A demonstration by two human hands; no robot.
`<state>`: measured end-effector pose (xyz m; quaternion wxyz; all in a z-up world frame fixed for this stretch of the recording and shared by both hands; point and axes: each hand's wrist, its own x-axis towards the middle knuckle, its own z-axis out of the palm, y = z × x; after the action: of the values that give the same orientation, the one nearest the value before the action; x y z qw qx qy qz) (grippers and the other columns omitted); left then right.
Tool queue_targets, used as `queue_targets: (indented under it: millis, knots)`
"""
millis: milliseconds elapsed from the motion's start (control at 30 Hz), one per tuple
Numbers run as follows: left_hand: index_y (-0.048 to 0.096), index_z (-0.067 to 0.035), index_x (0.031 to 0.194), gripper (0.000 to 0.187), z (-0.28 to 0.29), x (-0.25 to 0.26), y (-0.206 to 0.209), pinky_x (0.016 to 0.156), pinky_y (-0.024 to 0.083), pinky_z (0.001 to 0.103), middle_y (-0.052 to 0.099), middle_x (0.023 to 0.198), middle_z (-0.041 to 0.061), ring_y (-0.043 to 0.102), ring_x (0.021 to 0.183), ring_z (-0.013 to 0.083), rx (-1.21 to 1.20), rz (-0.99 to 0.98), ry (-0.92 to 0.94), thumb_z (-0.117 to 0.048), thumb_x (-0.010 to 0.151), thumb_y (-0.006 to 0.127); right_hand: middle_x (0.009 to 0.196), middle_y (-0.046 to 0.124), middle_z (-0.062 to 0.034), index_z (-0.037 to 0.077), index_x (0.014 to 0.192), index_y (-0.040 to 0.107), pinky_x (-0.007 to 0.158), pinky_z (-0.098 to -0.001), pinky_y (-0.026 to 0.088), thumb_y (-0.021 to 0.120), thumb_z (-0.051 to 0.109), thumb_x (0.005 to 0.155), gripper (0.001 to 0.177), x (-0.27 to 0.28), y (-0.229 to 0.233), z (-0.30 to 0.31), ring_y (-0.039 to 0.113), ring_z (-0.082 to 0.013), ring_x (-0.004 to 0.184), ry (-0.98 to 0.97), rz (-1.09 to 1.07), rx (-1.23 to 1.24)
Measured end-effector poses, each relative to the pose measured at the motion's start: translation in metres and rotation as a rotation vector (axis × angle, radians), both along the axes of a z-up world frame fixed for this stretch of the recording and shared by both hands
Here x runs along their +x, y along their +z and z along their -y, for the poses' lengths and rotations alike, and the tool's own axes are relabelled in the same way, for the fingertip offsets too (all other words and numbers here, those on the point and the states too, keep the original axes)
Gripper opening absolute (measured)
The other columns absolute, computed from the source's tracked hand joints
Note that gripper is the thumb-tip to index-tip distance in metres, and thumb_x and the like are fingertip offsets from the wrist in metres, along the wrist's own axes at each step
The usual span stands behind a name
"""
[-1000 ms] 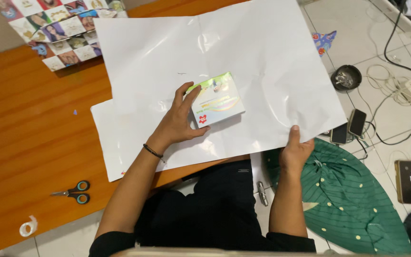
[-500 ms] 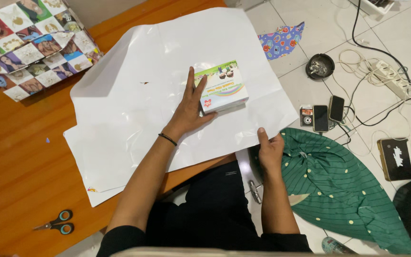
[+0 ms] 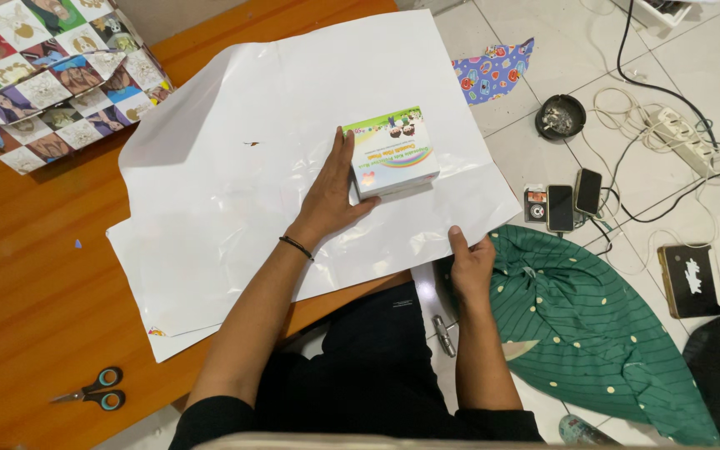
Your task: The person wraps a small rectangular box with patterned wrapping paper. They measure and fold the paper around the box, then use scissors to cut tape and secure the folds. The wrapped box is placed aside, and the person begins wrapping a second box.
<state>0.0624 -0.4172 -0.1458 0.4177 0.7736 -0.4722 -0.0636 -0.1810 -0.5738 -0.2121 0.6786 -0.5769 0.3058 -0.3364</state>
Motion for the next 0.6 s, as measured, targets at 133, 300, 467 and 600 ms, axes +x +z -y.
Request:
queue_targets:
  millis: [133, 300, 467, 600]
  knots:
    - [0.005, -0.022, 0.164, 0.127, 0.000, -0.002, -0.002, 0.119, 0.043, 0.044, 0.013, 0.171, 0.024, 0.027, 0.155, 0.0422, 0.026, -0.040, 0.022, -0.024, 0.073, 0.093, 0.109, 0.072, -0.0097, -0.007, 0.118, 0.065, 0.088, -0.0275, 0.052, 0.066, 0.015, 0.101, 0.028, -0.002, -0.005, -0.001, 0.066, -0.0126, 0.097, -0.011, -0.005, 0.002]
    - [0.016, -0.020, 0.162, 0.121, 0.000, -0.004, 0.004, 0.117, 0.043, 0.045, 0.021, 0.166, 0.023, 0.032, 0.151, 0.0407, 0.035, -0.093, 0.054, -0.024, 0.070, 0.095, 0.111, 0.072, -0.0107, -0.007, 0.121, 0.064, 0.090, -0.0275, 0.052, 0.066, 0.014, 0.102, 0.029, 0.000, 0.000, -0.003, 0.066, -0.0131, 0.099, -0.001, 0.013, 0.013]
    - [0.021, -0.011, 0.161, 0.121, -0.026, 0.001, 0.014, 0.125, 0.039, 0.045, 0.032, 0.157, 0.016, 0.036, 0.149, 0.0336, -0.289, -0.087, 0.243, -0.021, 0.070, 0.100, 0.112, 0.072, -0.0117, -0.007, 0.124, 0.062, 0.087, -0.0279, 0.053, 0.063, 0.011, 0.102, 0.028, 0.003, 0.018, -0.008, 0.067, -0.0140, 0.099, -0.050, -0.057, -0.007]
    - [0.010, -0.007, 0.166, 0.122, -0.133, 0.022, 0.030, 0.132, 0.026, 0.040, 0.022, 0.161, 0.017, 0.028, 0.153, 0.0289, -0.499, 0.081, 0.544, -0.013, 0.082, 0.097, 0.116, 0.070, -0.0116, -0.005, 0.128, 0.060, 0.084, -0.0291, 0.054, 0.060, 0.008, 0.102, 0.029, 0.004, 0.026, -0.007, 0.067, -0.0156, 0.098, -0.037, 0.062, 0.101]
